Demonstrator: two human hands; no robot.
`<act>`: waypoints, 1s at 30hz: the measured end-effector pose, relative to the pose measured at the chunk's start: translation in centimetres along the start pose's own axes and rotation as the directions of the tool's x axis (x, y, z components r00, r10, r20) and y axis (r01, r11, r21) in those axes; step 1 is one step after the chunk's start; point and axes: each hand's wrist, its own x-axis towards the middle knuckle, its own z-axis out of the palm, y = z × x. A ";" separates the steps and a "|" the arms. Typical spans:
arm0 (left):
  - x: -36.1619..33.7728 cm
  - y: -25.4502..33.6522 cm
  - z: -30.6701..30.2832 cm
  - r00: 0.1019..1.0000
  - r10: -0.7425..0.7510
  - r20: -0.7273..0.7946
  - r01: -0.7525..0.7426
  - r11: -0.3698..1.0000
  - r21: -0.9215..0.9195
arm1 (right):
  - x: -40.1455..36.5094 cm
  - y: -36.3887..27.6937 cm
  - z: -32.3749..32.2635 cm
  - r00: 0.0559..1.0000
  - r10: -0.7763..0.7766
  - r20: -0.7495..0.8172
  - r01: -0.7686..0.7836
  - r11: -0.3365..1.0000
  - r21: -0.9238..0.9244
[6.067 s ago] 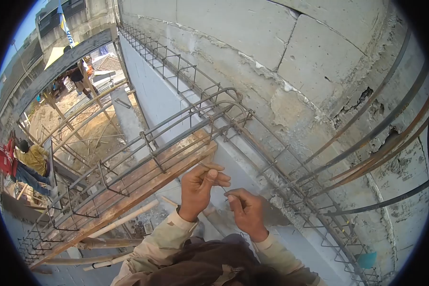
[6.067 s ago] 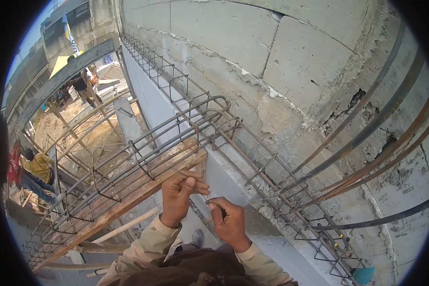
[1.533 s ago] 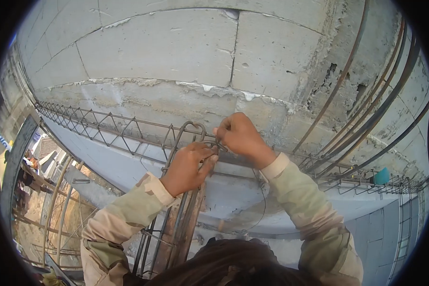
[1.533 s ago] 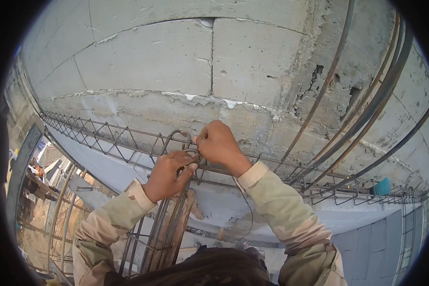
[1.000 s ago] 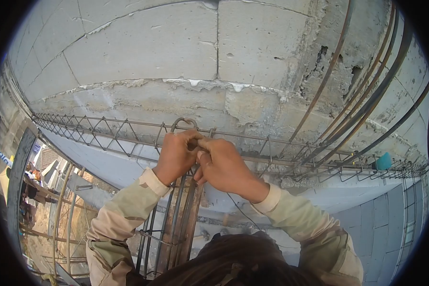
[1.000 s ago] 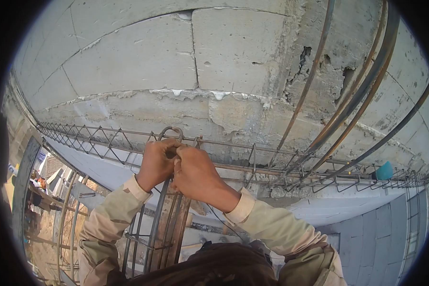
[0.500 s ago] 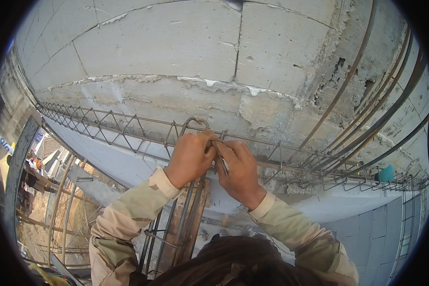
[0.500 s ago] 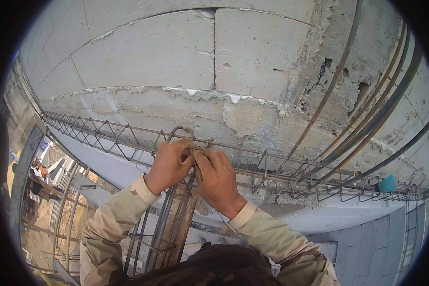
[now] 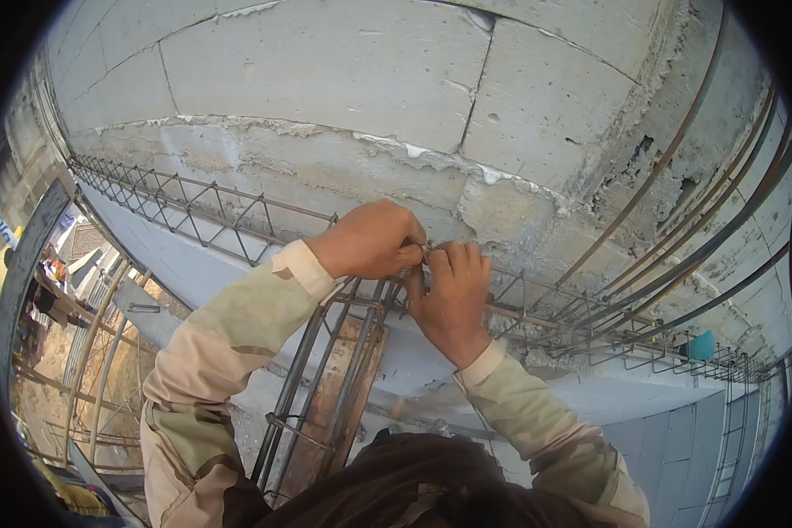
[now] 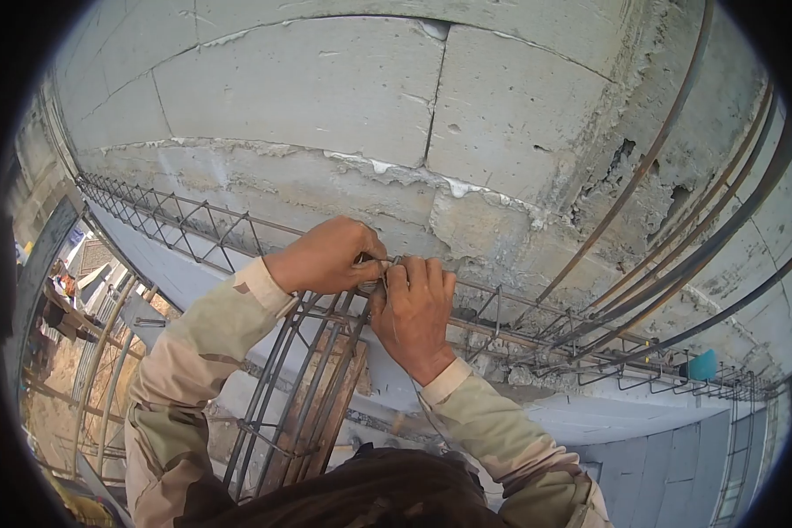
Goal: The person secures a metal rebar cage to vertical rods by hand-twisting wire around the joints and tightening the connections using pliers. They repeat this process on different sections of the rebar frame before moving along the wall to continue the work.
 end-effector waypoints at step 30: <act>-5.2 5.2 5.5 0.933 0.226 -0.280 -0.114 0.924 0.366 | 6.8 3.2 -2.3 0.835 0.295 0.464 -0.432 0.875 0.221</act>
